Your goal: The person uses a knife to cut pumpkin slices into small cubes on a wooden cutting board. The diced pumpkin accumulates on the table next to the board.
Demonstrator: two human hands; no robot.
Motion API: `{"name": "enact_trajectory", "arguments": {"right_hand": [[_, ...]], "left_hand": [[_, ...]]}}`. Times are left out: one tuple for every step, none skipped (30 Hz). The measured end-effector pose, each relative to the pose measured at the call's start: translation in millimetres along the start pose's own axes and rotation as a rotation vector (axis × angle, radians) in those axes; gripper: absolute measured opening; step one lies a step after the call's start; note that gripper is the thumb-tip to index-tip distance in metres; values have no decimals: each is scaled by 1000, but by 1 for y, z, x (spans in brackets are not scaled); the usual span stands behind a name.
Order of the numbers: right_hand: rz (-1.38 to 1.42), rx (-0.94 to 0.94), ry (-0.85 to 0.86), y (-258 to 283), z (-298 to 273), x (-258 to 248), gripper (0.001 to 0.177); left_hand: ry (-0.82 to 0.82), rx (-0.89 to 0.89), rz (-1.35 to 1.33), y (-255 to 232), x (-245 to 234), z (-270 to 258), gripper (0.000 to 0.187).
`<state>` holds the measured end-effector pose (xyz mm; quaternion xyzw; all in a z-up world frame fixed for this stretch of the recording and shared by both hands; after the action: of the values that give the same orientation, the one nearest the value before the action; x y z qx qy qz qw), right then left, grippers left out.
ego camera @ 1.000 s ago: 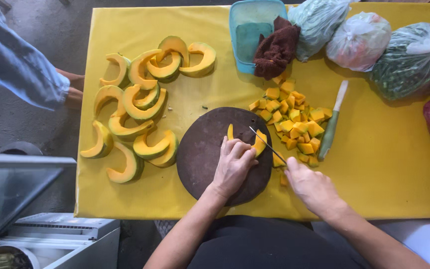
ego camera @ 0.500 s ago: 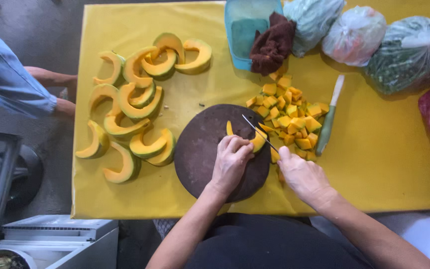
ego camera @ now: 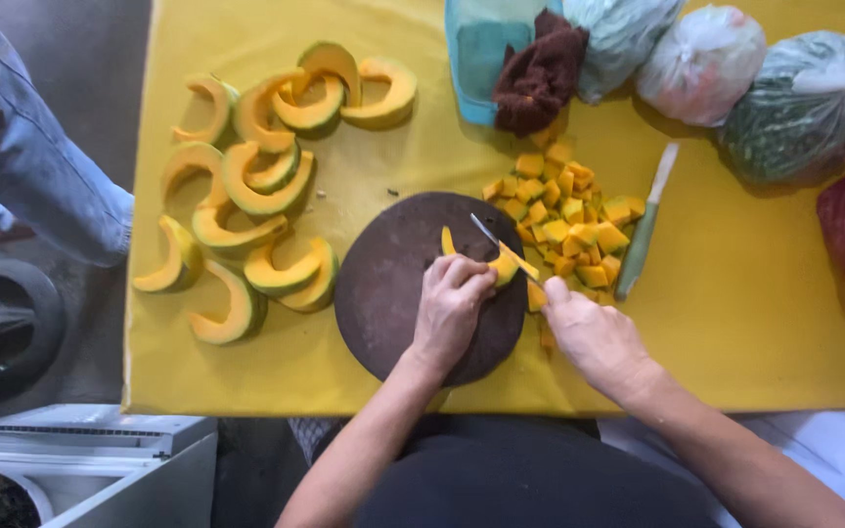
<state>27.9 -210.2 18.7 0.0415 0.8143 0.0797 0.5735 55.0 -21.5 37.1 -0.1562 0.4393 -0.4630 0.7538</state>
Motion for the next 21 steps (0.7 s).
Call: {"name": "enact_trajectory", "arguments": {"right_hand": [[-63, 16, 25, 0, -6, 6, 19], [-124, 28, 36, 1, -2, 10, 17], [-186, 39, 47, 0, 1, 12, 16], [-175, 40, 25, 1, 7, 16, 17], [-164, 40, 2, 3, 14, 20, 17], [-157, 44, -18, 1, 19, 23, 18], [-83, 39, 15, -4, 22, 28, 17], [-5, 28, 37, -7, 31, 29, 17], [73, 16, 58, -9, 39, 29, 19], [175, -17, 79, -11, 44, 28, 21], [277, -51, 99, -11, 49, 25, 23], [374, -77, 127, -15, 44, 22, 26], [343, -22, 109, -23, 39, 18, 26], [317, 23, 91, -23, 36, 15, 27], [290, 67, 74, -22, 31, 12, 28], [233, 60, 41, -18, 25, 6, 27], [175, 52, 9, -14, 17, 1, 26], [116, 40, -29, -10, 11, -4, 25], [65, 45, 13, -8, 9, -3, 25], [12, 56, 64, -10, 5, -1, 25], [-42, 67, 115, -13, 0, 1, 26]], "left_hand": [[-6, 5, 2, -1, 1, -2, 25], [-5, 3, -3, 1, 1, 2, 25], [-4, 2, -8, 1, 3, 3, 26], [1, -1, -9, 0, 1, 2, 26], [-2, 2, -6, 0, 0, 2, 26], [-6, 3, -8, -3, -1, 1, 26], [-10, 4, -10, -6, -1, 0, 26], [-1, 7, -10, -6, -2, 3, 27], [8, 9, -9, -5, -4, 6, 27], [20, 9, -17, -4, -4, 8, 27], [17, 22, 0, -2, -4, 11, 27], [17, 26, 6, -5, -2, 10, 26], [17, 30, 13, -7, 1, 11, 26], [23, 28, 14, -6, 2, 12, 26], [29, 27, 15, -6, 3, 12, 25], [30, 23, 17, -6, 4, 13, 25], [38, 20, 23, -6, 5, 14, 24], [42, 21, 31, -7, 7, 16, 24], [45, 22, 39, -7, 8, 17, 24], [44, 14, 43, -9, 10, 16, 23], [43, 6, 47, -10, 11, 15, 22]]}}
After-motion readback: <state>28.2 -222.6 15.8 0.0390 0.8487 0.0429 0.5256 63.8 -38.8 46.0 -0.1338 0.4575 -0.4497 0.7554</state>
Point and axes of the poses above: each hand's wrist, its own z-axis towards the middle knuckle, its own x-axis out of the palm, y = z × x, the point moved 7 cm from there along z, towards the middle knuckle, and after that the axes turned 3 degrees about -y, right-handed, at the moved point
